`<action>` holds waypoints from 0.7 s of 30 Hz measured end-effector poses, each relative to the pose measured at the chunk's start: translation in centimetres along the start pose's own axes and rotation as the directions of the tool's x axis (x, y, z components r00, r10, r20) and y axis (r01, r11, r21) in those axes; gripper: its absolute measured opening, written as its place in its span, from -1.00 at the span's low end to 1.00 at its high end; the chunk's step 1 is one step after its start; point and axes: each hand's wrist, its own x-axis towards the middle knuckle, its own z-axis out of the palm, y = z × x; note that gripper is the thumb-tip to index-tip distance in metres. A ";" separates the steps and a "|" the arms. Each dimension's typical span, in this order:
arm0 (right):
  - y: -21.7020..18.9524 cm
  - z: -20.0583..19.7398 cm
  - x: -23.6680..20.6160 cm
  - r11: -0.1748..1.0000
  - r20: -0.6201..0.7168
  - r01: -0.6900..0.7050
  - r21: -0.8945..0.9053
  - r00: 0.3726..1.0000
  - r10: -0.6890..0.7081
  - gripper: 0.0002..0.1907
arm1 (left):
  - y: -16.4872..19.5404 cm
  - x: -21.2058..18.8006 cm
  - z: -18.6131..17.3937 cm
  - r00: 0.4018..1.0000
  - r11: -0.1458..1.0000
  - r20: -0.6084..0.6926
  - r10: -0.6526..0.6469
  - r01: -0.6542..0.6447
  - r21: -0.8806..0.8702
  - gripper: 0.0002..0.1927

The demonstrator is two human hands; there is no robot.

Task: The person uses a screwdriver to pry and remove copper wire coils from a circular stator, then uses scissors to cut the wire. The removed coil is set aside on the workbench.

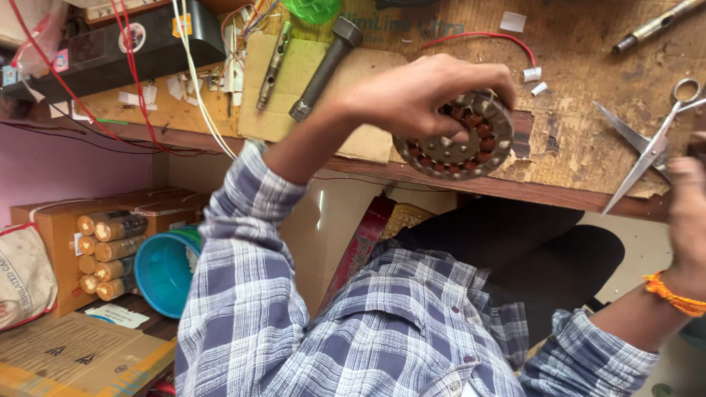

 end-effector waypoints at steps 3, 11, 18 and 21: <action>-0.6 -0.3 -0.4 0.995 0.037 0.077 0.061 0.996 -0.079 -0.61 | -0.2 2.1 -1.3 0.902 0.924 0.234 0.363 -0.380 0.029 -0.26; 1.9 -0.8 -0.5 0.981 0.240 0.191 -0.015 0.953 -0.182 -0.43 | 3.1 7.9 0.7 0.553 0.868 0.743 -0.376 -0.069 0.491 0.02; 3.4 0.9 0.2 0.939 0.196 0.276 -0.205 0.952 -0.236 -0.36 | 6.0 9.9 1.6 0.414 0.767 0.723 -0.552 -0.086 0.635 -0.18; 2.4 0.2 -0.2 0.921 0.243 0.250 -0.298 0.953 -0.180 -0.38 | 6.1 10.3 2.4 0.462 0.768 0.711 -0.531 -0.092 0.633 -0.26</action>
